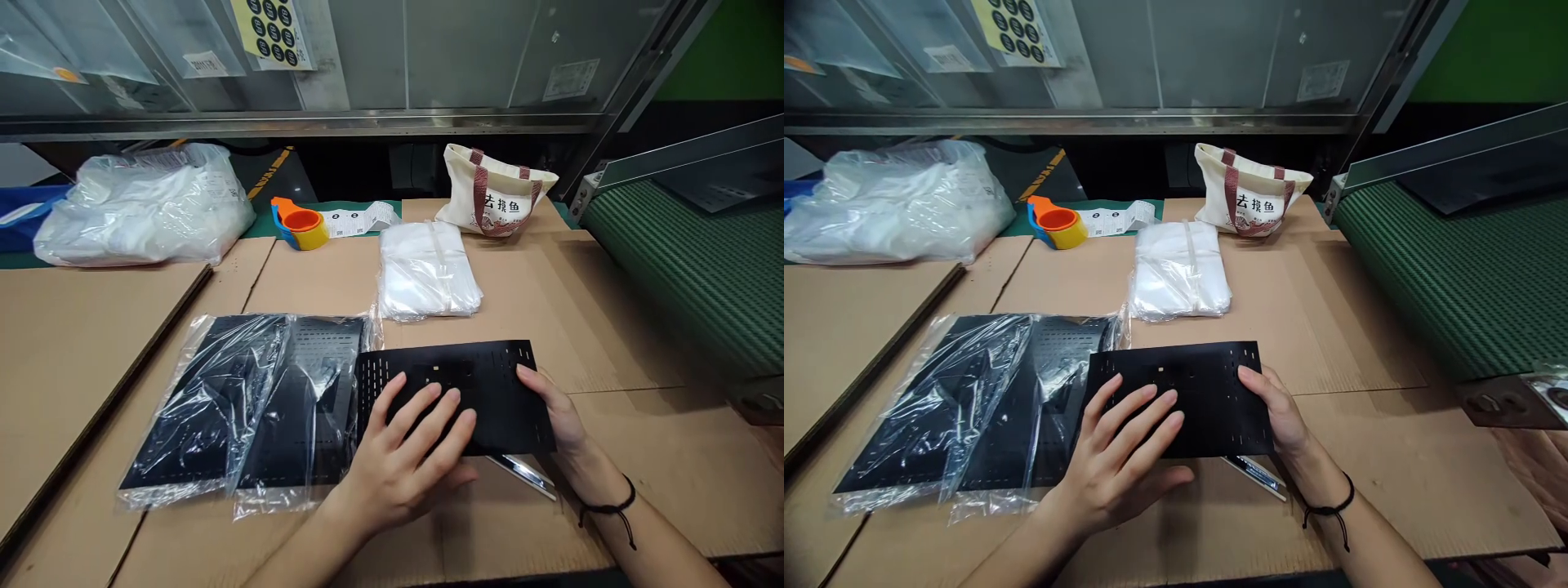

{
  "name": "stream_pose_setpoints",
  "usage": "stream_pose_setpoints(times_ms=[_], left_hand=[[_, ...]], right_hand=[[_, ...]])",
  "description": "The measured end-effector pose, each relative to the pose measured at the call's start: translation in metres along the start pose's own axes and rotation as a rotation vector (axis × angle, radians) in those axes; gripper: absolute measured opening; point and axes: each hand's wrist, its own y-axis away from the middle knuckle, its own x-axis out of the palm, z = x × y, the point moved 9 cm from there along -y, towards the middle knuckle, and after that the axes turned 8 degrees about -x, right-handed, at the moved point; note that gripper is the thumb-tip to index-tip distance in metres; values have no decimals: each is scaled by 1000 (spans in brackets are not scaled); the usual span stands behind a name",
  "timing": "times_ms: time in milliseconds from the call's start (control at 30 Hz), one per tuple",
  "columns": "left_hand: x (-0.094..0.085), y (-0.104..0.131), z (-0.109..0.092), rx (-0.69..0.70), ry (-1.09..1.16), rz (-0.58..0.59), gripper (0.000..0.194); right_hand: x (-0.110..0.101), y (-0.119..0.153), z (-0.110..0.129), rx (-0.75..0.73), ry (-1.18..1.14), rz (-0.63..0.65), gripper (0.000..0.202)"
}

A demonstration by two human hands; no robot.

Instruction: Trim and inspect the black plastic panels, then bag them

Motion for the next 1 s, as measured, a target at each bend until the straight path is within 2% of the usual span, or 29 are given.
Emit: stream_pose_setpoints(times_ms=[100, 167, 267, 433, 700, 800, 900, 1000], left_hand=[[-10, 0, 4, -42, 1, -106, 23], [-12, 0, 9, -86, -17, -130, 20], [-7, -1, 12, -113, -54, -84, 21], [8, -1, 12, -128, -84, 39, 34], [12, -3, 13, -140, 42, 124, 35], [4, -2, 7, -76, 95, 34, 26], [-11, 1, 5, -57, 94, -153, 10], [-19, 4, 9, -108, 60, -254, 18]], right_hand=[[-1, -2, -1, 4, -15, -8, 33], [-3, -3, -2, 8, -30, -20, 33], [-2, -4, -3, 11, -32, -21, 33], [-1, -3, -6, 22, -18, -12, 35], [2, -2, -5, -2, 1, 0, 34], [2, -3, -4, -16, 5, -6, 33], [-3, -5, -6, -13, -5, -26, 33], [-10, -8, -8, 2, -23, -55, 34]])
